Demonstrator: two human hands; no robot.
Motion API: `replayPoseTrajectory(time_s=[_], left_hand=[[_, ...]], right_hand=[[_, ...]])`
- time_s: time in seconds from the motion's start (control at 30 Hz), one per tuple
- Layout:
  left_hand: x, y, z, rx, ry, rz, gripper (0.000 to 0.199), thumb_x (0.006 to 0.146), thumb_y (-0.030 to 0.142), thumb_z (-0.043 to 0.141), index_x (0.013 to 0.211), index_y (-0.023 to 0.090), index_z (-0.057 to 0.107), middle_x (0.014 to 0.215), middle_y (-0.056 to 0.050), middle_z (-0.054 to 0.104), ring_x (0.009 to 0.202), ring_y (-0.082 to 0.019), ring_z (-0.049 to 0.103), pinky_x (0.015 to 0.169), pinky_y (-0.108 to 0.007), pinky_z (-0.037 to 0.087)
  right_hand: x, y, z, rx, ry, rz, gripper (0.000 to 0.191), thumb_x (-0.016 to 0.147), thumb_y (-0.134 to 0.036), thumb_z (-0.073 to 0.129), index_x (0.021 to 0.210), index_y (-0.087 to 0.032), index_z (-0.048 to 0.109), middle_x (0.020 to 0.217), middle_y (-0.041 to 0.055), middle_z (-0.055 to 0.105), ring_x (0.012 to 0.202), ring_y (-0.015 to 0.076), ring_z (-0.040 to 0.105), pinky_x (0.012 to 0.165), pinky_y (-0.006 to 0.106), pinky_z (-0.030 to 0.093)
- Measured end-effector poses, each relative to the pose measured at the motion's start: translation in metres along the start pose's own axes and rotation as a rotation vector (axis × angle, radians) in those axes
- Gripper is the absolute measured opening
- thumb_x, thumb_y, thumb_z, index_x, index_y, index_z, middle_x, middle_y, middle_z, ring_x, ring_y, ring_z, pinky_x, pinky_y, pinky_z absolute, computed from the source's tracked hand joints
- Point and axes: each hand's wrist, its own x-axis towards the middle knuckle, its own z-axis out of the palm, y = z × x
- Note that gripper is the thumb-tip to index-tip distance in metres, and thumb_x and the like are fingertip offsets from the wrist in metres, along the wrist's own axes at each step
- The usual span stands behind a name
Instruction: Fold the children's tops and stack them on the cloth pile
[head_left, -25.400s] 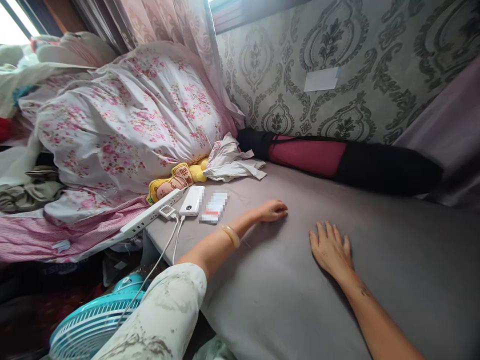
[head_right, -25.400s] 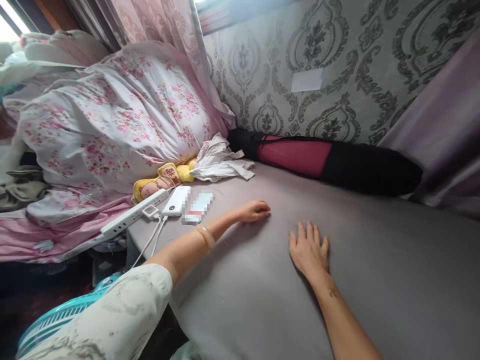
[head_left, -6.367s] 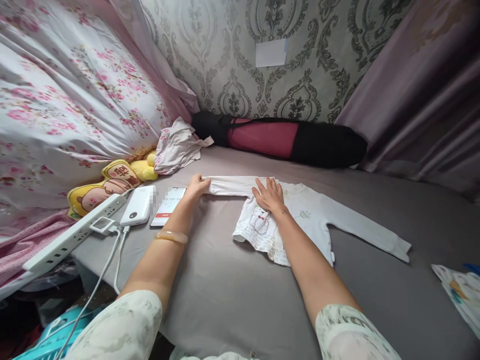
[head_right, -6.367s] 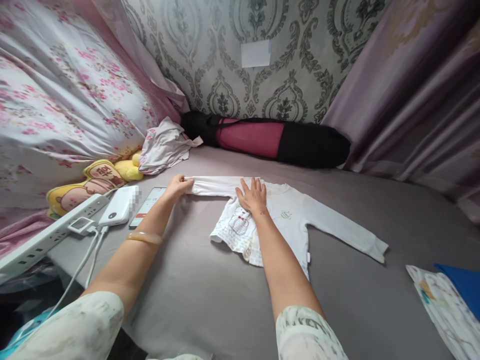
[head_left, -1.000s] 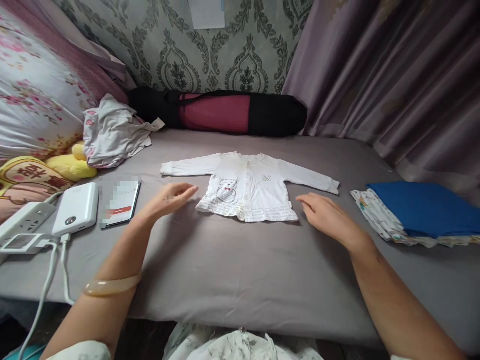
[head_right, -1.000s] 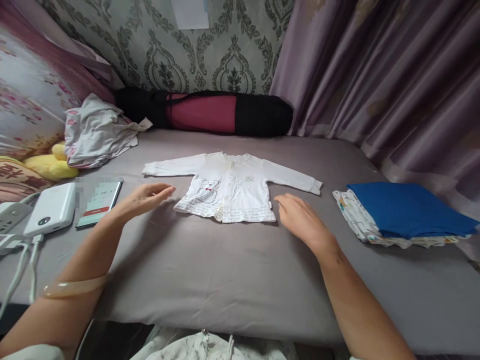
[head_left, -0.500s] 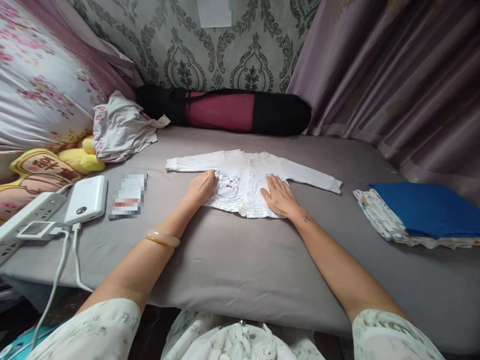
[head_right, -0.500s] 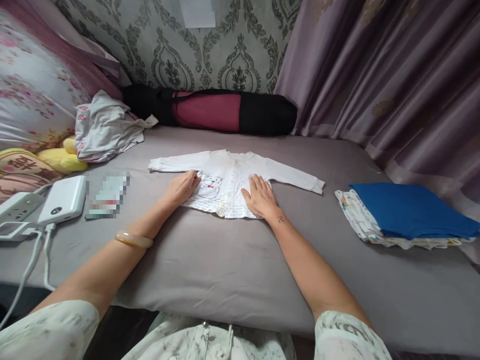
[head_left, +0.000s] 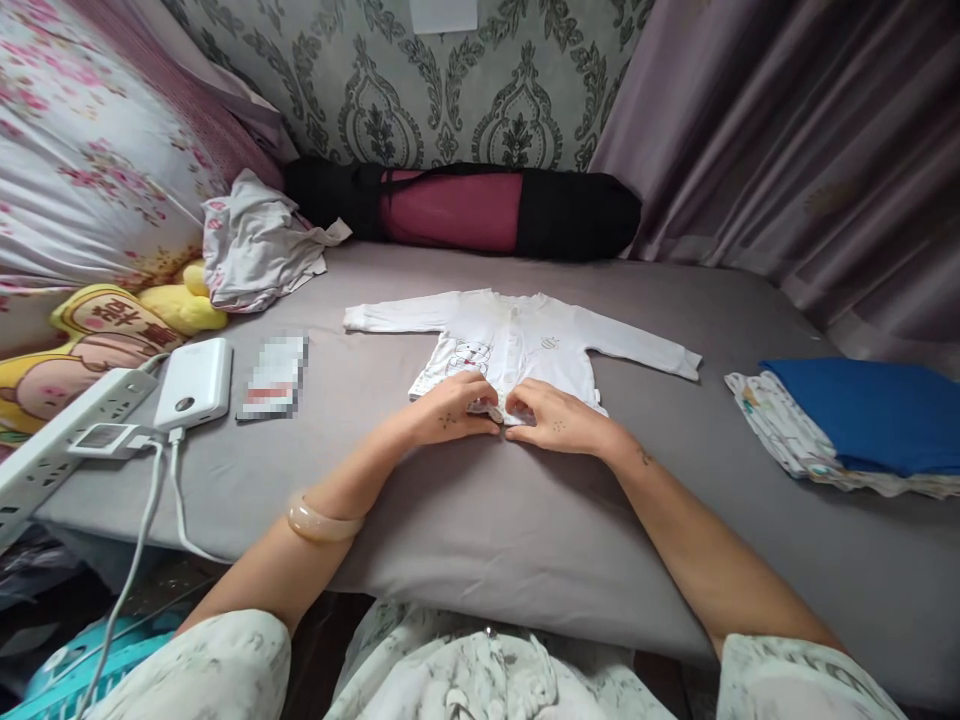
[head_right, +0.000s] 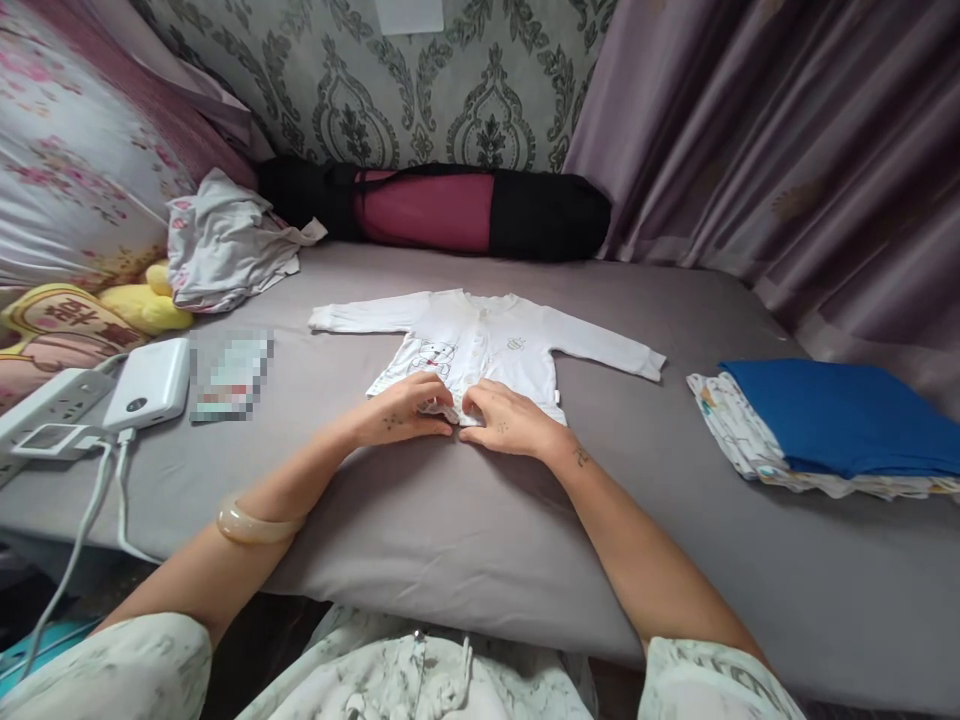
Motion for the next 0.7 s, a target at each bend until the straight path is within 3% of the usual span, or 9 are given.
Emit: replayPoseTrajectory(time_s=[0.17,0.23,0.37,0.5,0.7], left_hand=[[-0.004,-0.006,0.009,-0.031,-0.001,-0.07,0.023,0.09,0.04,0.057,0.097,0.02,0.064,0.093,-0.006,0.059,0.087,-0.018,0.055,0.075,-0.029,0.045],[-0.004,-0.008,0.011,-0.013,0.022,-0.076,0.023,0.092,0.038,0.053,0.098,0.019,0.064,0.093,-0.007,0.059,0.085,-0.018,0.056,0.074,-0.029,0.045],[-0.001,-0.007,0.015,0.04,0.053,-0.077,0.026,0.095,0.04,0.049,0.101,0.019,0.065,0.09,-0.006,0.059,0.083,-0.017,0.056,0.073,-0.028,0.044],[0.002,0.0,0.017,0.089,0.084,-0.11,0.034,0.099,0.039,0.041,0.087,0.019,0.066,0.083,-0.005,0.058,0.079,-0.017,0.056,0.069,-0.027,0.043],[0.005,0.015,0.023,0.182,0.217,-0.069,0.035,0.1,0.038,0.038,0.094,0.02,0.068,0.086,-0.007,0.061,0.084,-0.018,0.057,0.074,-0.03,0.045]], right_hand=[[0.003,0.005,0.002,0.002,0.015,-0.045,0.008,0.085,-0.025,0.058,0.087,-0.02,0.063,0.088,0.002,0.062,0.08,0.0151,0.055,0.073,0.025,0.04],[0.005,0.008,0.002,0.029,0.051,-0.038,0.015,0.087,-0.026,0.053,0.08,-0.019,0.064,0.08,0.0013,0.063,0.074,0.0144,0.054,0.071,0.026,0.039],[0.011,0.018,0.003,0.302,0.16,0.151,0.026,0.087,-0.038,0.05,0.078,-0.018,0.065,0.073,-0.0006,0.062,0.065,0.0129,0.052,0.063,0.025,0.038],[0.016,0.024,-0.002,0.535,0.308,0.282,0.033,0.082,-0.049,0.054,0.082,-0.017,0.064,0.067,-0.0022,0.057,0.057,0.0112,0.047,0.056,0.025,0.037],[0.015,0.018,-0.011,0.532,0.365,0.22,0.031,0.082,-0.047,0.056,0.082,-0.018,0.065,0.075,0.0002,0.063,0.066,0.0127,0.053,0.062,0.026,0.042]])
